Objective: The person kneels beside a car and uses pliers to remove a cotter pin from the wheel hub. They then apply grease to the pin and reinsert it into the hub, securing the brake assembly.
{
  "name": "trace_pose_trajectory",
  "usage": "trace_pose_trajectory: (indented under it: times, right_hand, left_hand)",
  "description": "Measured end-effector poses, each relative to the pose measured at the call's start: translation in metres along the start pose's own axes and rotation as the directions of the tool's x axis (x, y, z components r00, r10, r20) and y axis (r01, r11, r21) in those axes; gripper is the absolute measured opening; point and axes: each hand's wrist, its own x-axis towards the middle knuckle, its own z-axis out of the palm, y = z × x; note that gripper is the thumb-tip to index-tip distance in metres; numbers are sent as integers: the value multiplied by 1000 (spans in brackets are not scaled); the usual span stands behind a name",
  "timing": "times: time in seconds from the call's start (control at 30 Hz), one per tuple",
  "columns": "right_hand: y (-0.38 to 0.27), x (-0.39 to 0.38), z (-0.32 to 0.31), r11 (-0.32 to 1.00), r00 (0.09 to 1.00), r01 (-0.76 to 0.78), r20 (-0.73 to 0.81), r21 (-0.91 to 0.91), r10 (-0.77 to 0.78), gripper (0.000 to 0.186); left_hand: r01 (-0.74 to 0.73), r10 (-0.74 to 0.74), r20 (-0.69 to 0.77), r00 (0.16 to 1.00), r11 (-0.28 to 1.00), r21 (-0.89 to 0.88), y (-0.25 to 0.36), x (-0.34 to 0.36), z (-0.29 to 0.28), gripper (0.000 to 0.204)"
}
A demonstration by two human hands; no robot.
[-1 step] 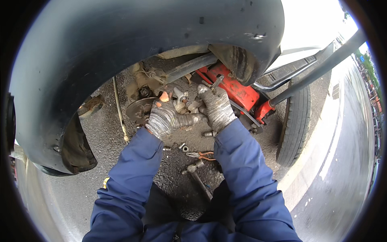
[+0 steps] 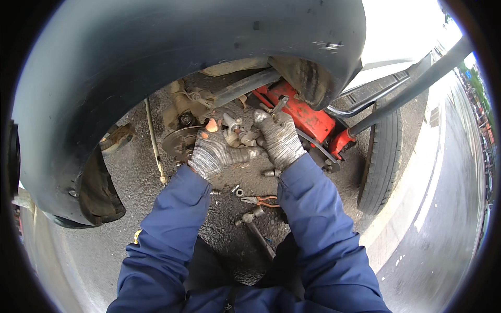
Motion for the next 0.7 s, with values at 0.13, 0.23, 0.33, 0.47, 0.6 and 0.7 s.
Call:
trace_pose_trajectory:
  times: [0.13, 0.23, 0.33, 0.47, 0.6, 0.7]
  right_hand:
    - [0, 1, -1, 996, 999, -36, 8, -79, 36, 29]
    - [-2, -5, 4, 1000, 998, -29, -64, -8, 29, 36]
    - [-17, -13, -2, 970, 990, 132, 77, -206, -118, 36]
    - [-47, -23, -33, 964, 969, 241, -21, -113, -245, 36]
    - [-48, -24, -51, 965, 964, 261, -52, -26, -262, 31]
    - [-34, -24, -50, 959, 958, 281, 48, 43, -283, 31]
  left_hand:
    - [-40, 42, -27, 999, 998, 43, 4, 1, 3, 67]
    - [-77, 100, -91, 991, 971, 228, 7, 1, 4, 75]
    - [39, -28, -41, 999, 947, 318, 14, 4, 0, 91]
    - [189, -194, 14, 981, 968, 167, 23, 0, -6, 85]
    - [35, -30, 25, 999, 974, -222, 31, 2, -5, 67]
    - [-77, 64, -76, 995, 979, -187, 28, 0, -1, 64]
